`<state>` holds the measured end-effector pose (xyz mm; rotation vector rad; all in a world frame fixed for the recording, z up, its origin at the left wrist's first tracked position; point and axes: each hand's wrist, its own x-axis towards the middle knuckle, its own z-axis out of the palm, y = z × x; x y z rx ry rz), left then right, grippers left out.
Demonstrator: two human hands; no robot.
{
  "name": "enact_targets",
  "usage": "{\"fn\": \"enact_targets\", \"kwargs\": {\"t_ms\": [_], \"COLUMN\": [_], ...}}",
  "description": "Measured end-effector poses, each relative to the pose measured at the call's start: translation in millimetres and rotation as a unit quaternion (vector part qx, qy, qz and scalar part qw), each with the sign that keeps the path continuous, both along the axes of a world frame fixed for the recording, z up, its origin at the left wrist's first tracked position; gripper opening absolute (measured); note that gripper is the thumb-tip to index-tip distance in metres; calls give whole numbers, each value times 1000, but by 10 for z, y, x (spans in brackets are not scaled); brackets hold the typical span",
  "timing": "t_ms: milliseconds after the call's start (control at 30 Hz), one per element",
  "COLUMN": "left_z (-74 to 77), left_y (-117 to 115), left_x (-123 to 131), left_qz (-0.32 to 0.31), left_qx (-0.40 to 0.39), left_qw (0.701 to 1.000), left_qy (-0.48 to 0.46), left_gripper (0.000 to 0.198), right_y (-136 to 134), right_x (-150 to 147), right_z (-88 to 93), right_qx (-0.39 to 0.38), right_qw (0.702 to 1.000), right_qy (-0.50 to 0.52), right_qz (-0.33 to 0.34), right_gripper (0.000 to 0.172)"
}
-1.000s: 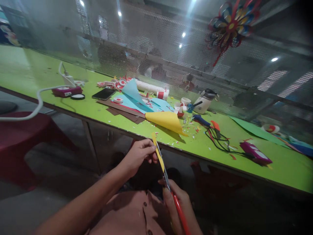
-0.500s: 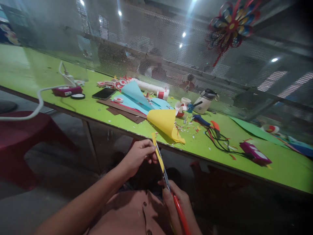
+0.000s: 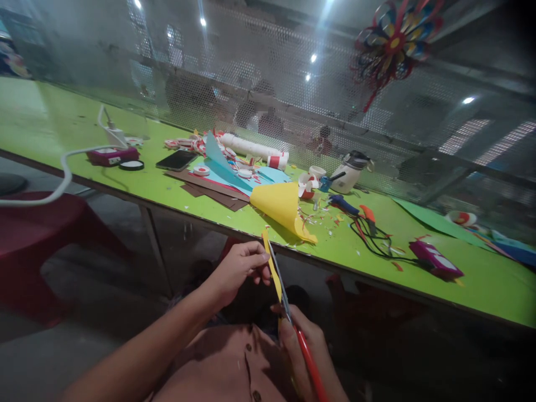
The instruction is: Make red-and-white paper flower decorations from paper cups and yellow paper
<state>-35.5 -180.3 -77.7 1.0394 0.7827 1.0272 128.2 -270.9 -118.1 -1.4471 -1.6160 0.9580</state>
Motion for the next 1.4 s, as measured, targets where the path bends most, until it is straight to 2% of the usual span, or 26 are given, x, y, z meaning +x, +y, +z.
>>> {"fn": "enact_targets", "kwargs": {"t_ms": [267, 433, 767, 1000, 1400], "left_z": [10, 52, 102, 91, 106], "left_y": [4, 35, 114, 94, 102], "left_x": [21, -26, -107, -98, -133], "left_qz": [0, -4, 31, 26, 3], "left_qx": [1, 28, 55, 50, 42], "left_qw": [1000, 999, 996, 997, 998], "left_qy": [5, 34, 58, 56, 51], "left_gripper": [20, 21, 23, 24, 23], "right_y": [4, 2, -11, -5, -5], "right_x": [-12, -6, -6, -10, -28], "right_z": [-37, -32, 49, 8, 45], "right_qx": [-4, 2, 1, 27, -4], "right_qw": [999, 1000, 1000, 1000, 1000], "right_qy": [27, 19, 0, 2, 15], "right_qz": [-18, -13, 1, -4, 10], "right_gripper": [54, 54, 52, 52, 52]}}
